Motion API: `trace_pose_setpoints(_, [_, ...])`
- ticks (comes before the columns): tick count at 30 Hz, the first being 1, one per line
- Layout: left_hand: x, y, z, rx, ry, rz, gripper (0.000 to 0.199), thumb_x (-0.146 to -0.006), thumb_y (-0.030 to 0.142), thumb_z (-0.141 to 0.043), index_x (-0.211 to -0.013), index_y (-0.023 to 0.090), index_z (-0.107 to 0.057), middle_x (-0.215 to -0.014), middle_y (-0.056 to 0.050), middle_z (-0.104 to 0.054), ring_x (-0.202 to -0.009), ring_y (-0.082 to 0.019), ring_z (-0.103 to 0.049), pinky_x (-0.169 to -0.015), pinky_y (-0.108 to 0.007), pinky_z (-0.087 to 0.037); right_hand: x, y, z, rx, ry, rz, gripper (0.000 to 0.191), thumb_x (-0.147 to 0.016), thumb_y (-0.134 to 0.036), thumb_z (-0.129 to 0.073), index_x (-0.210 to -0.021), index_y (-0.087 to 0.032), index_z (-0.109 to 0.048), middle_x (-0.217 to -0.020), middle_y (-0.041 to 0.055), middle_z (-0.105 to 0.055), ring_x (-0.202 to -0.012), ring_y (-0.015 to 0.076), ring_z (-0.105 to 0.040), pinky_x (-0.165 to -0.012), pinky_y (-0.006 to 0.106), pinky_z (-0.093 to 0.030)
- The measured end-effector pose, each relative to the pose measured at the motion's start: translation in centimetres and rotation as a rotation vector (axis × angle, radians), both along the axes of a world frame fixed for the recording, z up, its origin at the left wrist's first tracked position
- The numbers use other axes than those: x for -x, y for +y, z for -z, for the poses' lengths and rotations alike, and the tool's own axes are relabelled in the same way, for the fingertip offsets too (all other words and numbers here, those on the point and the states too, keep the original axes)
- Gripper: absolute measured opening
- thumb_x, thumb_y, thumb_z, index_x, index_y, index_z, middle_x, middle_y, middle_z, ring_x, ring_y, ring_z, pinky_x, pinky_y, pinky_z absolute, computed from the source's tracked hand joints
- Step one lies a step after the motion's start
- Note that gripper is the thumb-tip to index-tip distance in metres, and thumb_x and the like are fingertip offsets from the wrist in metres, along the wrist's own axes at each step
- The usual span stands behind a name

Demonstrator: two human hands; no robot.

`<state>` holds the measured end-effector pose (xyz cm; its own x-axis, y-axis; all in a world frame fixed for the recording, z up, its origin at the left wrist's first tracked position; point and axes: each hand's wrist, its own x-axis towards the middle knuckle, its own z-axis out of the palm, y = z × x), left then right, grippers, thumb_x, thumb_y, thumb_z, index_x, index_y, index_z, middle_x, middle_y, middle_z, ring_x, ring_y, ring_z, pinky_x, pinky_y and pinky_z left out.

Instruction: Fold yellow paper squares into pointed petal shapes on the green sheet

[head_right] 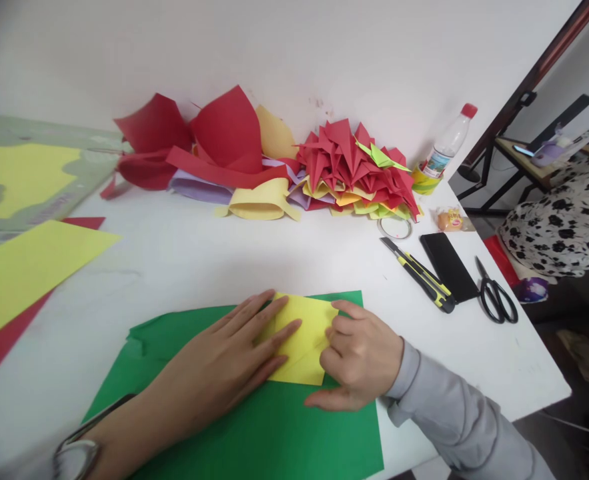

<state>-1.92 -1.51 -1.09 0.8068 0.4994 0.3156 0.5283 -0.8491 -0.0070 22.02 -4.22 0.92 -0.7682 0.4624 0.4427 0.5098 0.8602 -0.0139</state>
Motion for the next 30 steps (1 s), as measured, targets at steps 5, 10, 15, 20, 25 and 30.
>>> trace_pose_setpoints(5, [0.0,0.0,0.2,-0.003,0.002,-0.005,0.033,-0.096,0.030,-0.045,-0.121,0.015,-0.062,-0.131,-0.023,-0.056,-0.125,-0.040,-0.049,-0.095,-0.054,-0.050,-0.3,0.0,-0.1,0.003,0.063,-0.010,0.048,-0.091,-0.051,-0.042,-0.058,-0.021,-0.056,-0.059,0.0054,-0.061,-0.056,0.0179,-0.050,-0.091,0.045,-0.046])
trace_pose_setpoints(10, [0.0,0.0,0.1,0.023,0.004,-0.014,0.032,-0.095,0.031,-0.046,-0.120,0.018,-0.061,-0.132,-0.020,-0.056,-0.124,-0.037,-0.051,-0.096,-0.053,-0.049,-0.2,0.2,0.2,0.006,0.062,-0.014,0.049,-0.092,-0.052,-0.043,-0.057,-0.021,-0.054,-0.055,0.0035,-0.059,-0.056,0.0176,-0.051,-0.088,0.044,-0.047])
trace_pose_setpoints(15, [0.0,0.1,0.0,0.033,-0.013,0.002,0.032,-0.095,0.028,-0.045,-0.120,0.017,-0.062,-0.130,-0.021,-0.056,-0.122,-0.036,-0.053,-0.096,-0.054,-0.050,-0.2,0.8,0.3,0.002,0.130,0.076,0.033,-0.093,-0.036,-0.050,-0.068,-0.020,-0.061,-0.064,0.0036,-0.066,-0.066,0.0177,-0.060,-0.085,0.041,-0.048])
trace_pose_setpoints(20, [-0.1,0.1,-0.2,0.017,-0.011,-0.012,0.031,-0.093,0.029,-0.048,-0.119,0.018,-0.062,-0.129,-0.021,-0.055,-0.122,-0.039,-0.051,-0.092,-0.055,-0.051,0.2,1.2,0.3,0.007,0.135,0.083,0.012,-0.090,-0.021,-0.056,-0.094,-0.016,-0.066,-0.096,0.0064,-0.074,-0.096,0.0221,-0.063,-0.088,0.041,-0.047])
trace_pose_setpoints(25, [-0.1,0.0,-0.4,0.023,-0.009,-0.034,0.030,-0.092,0.027,-0.051,-0.118,0.019,-0.063,-0.127,-0.021,-0.055,-0.121,-0.040,-0.051,-0.092,-0.056,-0.051,0.8,0.8,0.8,0.071,0.130,0.080,0.015,-0.091,-0.023,-0.053,-0.093,-0.015,-0.066,-0.093,0.0064,-0.074,-0.093,0.0213,-0.063,-0.092,0.043,-0.045])
trace_pose_setpoints(30, [0.0,-0.1,-0.3,0.021,-0.026,-0.042,0.033,-0.093,0.030,-0.049,-0.122,0.020,-0.059,-0.127,-0.021,-0.053,-0.123,-0.040,-0.049,-0.091,-0.057,-0.051,0.8,0.8,0.8,0.074,0.146,0.076,0.016,-0.092,-0.023,-0.052,-0.092,-0.015,-0.066,-0.094,0.0063,-0.074,-0.092,0.0210,-0.063,-0.088,0.041,-0.048])
